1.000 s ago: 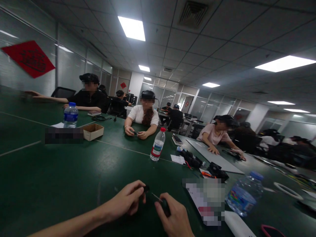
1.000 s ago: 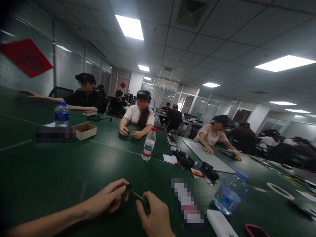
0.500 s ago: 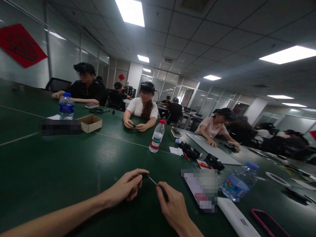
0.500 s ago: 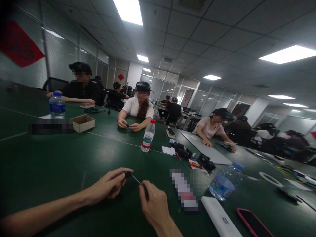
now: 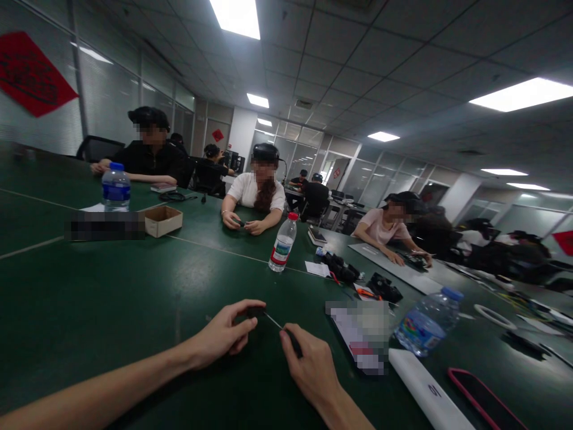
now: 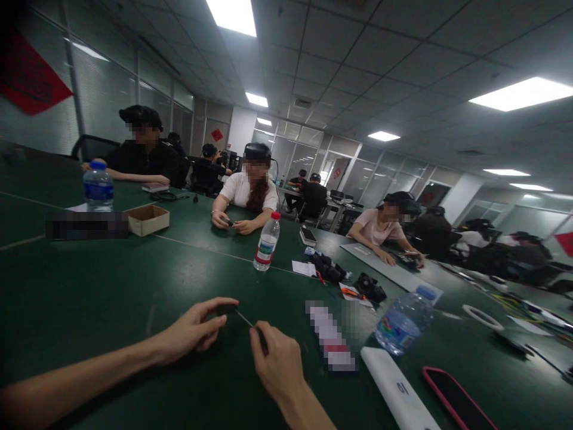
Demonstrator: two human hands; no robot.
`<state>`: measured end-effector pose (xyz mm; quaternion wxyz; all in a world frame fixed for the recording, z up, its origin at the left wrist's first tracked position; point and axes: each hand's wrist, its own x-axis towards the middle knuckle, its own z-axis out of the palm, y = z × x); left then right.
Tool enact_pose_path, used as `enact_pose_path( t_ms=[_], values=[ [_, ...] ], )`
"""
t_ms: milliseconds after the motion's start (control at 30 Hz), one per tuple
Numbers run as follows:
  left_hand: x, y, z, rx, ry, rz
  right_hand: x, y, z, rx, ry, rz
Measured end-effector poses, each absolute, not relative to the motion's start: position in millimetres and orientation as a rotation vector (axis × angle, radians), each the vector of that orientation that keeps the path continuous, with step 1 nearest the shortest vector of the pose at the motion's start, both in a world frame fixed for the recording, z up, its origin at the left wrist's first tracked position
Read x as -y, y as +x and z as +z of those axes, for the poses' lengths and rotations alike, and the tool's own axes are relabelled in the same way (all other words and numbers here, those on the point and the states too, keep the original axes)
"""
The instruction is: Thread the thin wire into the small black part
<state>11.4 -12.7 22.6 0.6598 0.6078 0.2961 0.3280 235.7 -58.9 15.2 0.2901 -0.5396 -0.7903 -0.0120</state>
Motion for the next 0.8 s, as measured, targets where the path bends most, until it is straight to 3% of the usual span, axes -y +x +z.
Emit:
enact_pose_path(
  t_ms=[800],
  values=[
    [6,15,7,-0.587,1.332,0.802,58,237,13,2.154,-1.399,-0.131]
  ],
)
